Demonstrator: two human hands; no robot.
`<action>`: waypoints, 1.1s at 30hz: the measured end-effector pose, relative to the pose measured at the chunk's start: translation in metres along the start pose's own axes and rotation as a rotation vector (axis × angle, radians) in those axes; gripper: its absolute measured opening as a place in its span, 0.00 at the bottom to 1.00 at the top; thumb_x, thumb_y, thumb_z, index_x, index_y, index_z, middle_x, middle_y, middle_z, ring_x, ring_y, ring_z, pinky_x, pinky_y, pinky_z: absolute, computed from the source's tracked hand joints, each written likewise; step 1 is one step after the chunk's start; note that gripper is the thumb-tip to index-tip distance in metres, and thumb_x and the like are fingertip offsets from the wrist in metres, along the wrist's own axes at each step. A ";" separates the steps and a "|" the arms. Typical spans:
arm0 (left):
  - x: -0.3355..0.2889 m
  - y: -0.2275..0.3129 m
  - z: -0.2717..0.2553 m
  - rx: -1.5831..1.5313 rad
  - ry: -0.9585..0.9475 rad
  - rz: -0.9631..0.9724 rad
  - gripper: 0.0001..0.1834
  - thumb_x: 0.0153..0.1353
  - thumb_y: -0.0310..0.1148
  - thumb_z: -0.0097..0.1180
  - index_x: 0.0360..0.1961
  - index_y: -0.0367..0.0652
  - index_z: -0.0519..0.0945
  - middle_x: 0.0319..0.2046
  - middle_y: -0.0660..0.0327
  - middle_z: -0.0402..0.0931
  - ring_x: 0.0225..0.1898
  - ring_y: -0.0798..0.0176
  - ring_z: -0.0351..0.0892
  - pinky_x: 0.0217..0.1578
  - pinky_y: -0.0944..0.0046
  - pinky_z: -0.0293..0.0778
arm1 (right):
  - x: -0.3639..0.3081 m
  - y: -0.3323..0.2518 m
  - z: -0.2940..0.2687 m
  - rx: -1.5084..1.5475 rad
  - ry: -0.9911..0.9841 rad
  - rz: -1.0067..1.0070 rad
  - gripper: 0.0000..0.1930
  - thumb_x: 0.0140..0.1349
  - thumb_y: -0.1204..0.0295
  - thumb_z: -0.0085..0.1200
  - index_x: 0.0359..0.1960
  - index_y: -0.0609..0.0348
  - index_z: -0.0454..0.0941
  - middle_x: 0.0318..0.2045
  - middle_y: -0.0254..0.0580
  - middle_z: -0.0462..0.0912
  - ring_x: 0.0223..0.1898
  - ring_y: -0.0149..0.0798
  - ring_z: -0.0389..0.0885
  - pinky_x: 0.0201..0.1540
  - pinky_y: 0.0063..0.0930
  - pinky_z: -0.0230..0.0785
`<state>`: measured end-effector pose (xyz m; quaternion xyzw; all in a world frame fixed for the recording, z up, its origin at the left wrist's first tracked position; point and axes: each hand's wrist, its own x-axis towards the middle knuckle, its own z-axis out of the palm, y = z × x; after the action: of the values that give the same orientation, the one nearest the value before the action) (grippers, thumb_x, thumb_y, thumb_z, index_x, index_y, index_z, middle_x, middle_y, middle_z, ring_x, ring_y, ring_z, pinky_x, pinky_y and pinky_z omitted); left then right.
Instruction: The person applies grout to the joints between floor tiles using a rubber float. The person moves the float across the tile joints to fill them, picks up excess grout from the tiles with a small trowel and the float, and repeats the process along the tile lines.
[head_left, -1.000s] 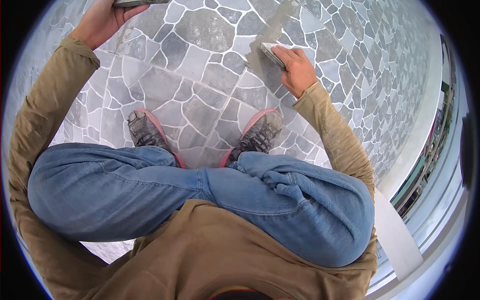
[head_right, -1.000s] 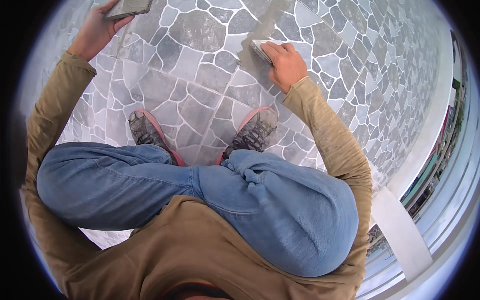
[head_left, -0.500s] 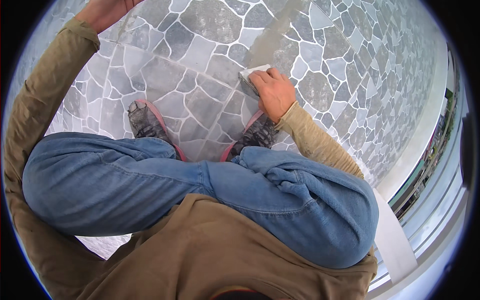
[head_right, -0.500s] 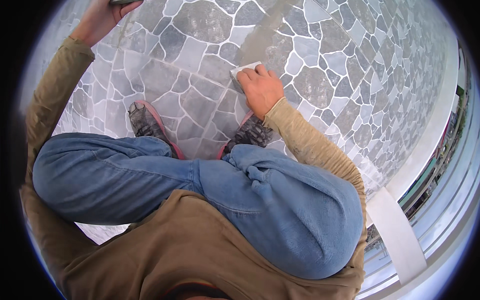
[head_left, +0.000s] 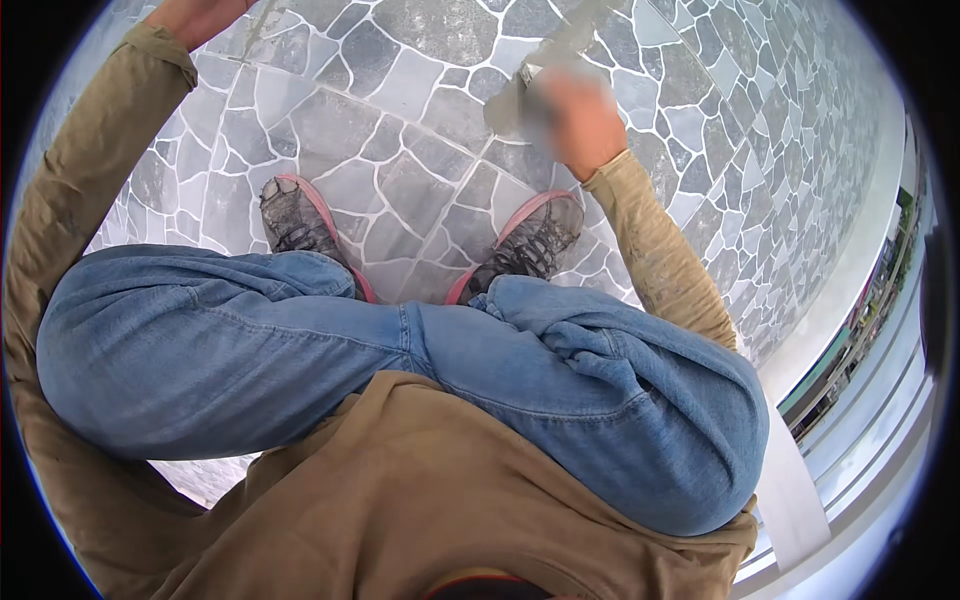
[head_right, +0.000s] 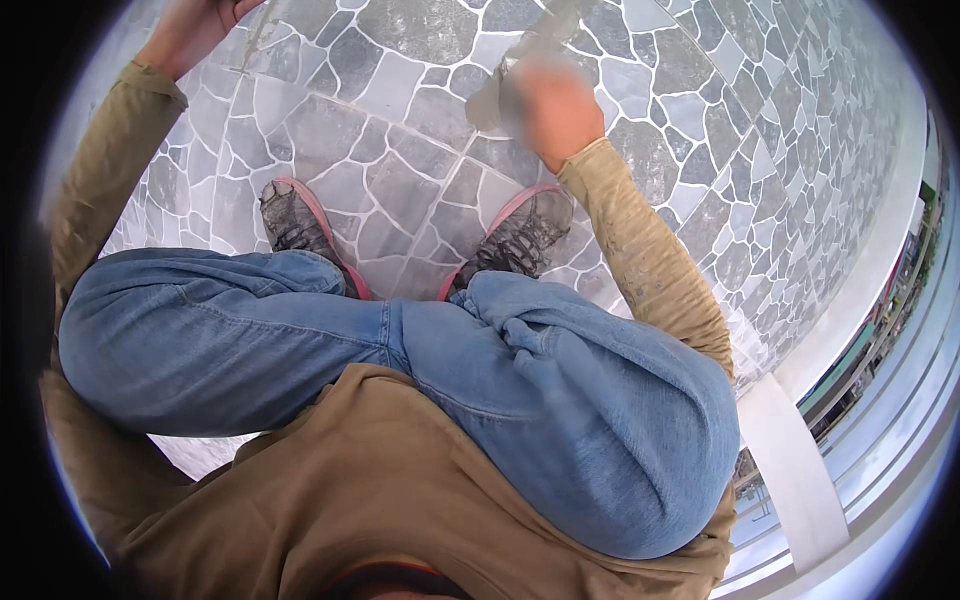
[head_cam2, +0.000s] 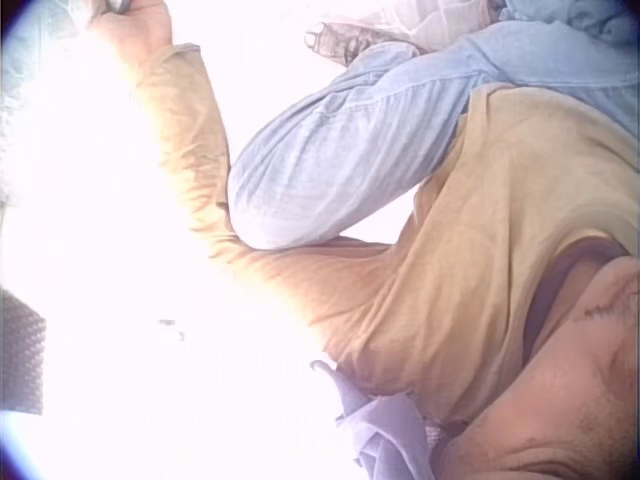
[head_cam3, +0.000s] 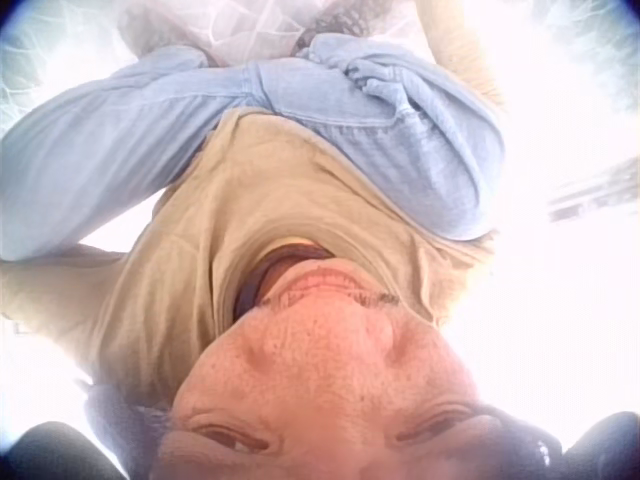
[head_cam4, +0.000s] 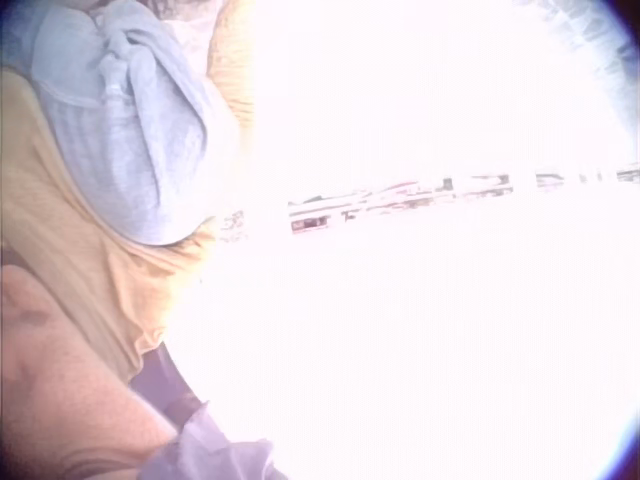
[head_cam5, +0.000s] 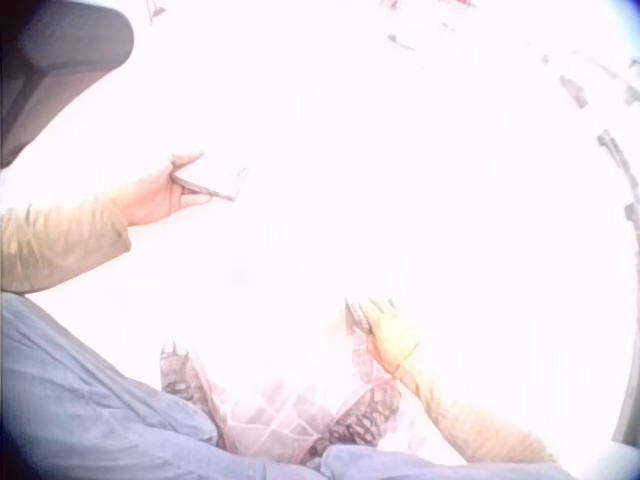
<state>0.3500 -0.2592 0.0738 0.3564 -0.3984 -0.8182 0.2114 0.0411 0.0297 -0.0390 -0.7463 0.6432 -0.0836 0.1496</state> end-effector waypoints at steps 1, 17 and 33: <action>0.003 -0.002 -0.005 0.002 0.002 0.002 0.26 0.76 0.41 0.40 0.63 0.28 0.64 0.61 0.40 0.70 0.59 0.50 0.76 0.61 0.52 0.75 | 0.008 0.001 0.004 -0.017 0.097 0.049 0.28 0.47 0.78 0.58 0.55 0.57 0.74 0.55 0.42 0.78 0.49 0.48 0.76 0.48 0.39 0.74; -0.002 0.007 0.008 0.058 0.023 -0.074 0.26 0.77 0.41 0.37 0.62 0.27 0.67 0.56 0.38 0.75 0.56 0.47 0.79 0.59 0.51 0.76 | -0.023 0.014 -0.076 1.165 0.121 0.540 0.21 0.56 0.78 0.60 0.54 0.70 0.78 0.40 0.43 0.86 0.36 0.29 0.83 0.34 0.22 0.75; -0.010 0.003 -0.003 0.003 0.002 -0.062 0.27 0.76 0.42 0.39 0.61 0.26 0.67 0.54 0.39 0.77 0.55 0.48 0.80 0.57 0.52 0.77 | -0.070 -0.043 0.015 -0.033 -0.133 -0.301 0.29 0.51 0.77 0.55 0.59 0.50 0.76 0.58 0.33 0.78 0.56 0.46 0.74 0.50 0.36 0.72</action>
<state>0.3586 -0.2562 0.0788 0.3696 -0.3885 -0.8234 0.1858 0.0751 0.1064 -0.0345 -0.8406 0.5139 -0.0448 0.1654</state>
